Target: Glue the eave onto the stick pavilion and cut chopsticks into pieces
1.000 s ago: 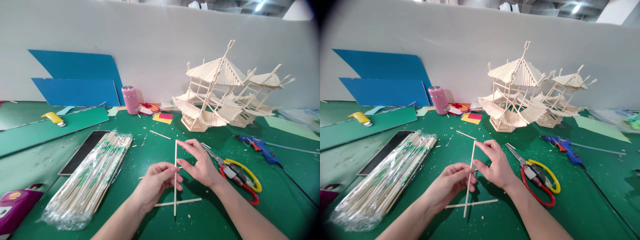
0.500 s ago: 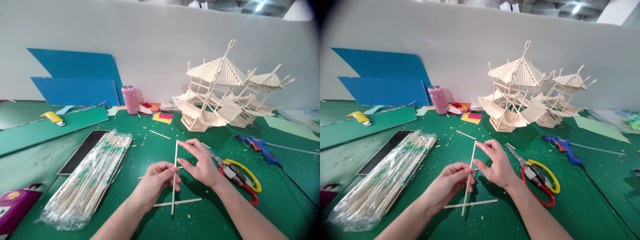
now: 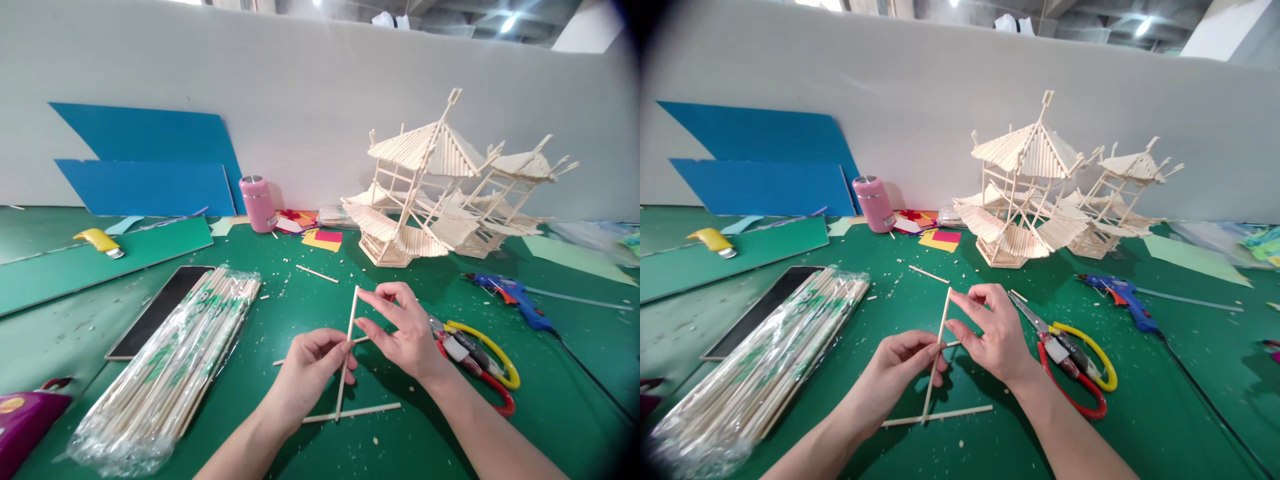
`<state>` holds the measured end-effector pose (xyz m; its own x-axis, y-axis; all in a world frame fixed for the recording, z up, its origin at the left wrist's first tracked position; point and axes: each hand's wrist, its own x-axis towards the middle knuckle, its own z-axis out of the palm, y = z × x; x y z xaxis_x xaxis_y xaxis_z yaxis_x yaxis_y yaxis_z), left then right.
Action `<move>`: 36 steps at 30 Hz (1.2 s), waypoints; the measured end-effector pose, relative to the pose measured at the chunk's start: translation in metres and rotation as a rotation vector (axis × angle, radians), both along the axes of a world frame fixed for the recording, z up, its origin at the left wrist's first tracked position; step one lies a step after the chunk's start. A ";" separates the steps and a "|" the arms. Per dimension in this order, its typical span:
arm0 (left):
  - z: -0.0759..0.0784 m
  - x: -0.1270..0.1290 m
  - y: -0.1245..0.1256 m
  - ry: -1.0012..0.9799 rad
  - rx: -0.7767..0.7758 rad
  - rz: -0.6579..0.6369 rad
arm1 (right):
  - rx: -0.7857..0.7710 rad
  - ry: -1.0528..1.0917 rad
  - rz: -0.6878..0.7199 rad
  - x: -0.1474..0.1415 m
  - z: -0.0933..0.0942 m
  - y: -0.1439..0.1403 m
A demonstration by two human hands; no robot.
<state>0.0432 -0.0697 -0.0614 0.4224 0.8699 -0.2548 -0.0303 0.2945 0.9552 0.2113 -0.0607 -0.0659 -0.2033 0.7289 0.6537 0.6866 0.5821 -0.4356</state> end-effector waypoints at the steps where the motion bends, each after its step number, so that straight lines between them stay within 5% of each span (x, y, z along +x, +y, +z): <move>1: 0.000 0.000 0.000 0.003 -0.001 0.002 | 0.008 0.001 0.000 0.000 0.000 0.000; 21: 0.002 0.000 -0.001 0.008 0.002 -0.028 | -0.010 0.010 0.017 0.001 0.001 -0.001; 36: -0.001 -0.003 0.000 -0.129 -0.068 -0.033 | -0.162 -0.091 0.081 0.002 0.006 -0.003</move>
<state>0.0406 -0.0693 -0.0625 0.4835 0.8376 -0.2544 -0.1410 0.3613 0.9217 0.2133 -0.0634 -0.0595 -0.3181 0.8022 0.5052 0.6811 0.5641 -0.4668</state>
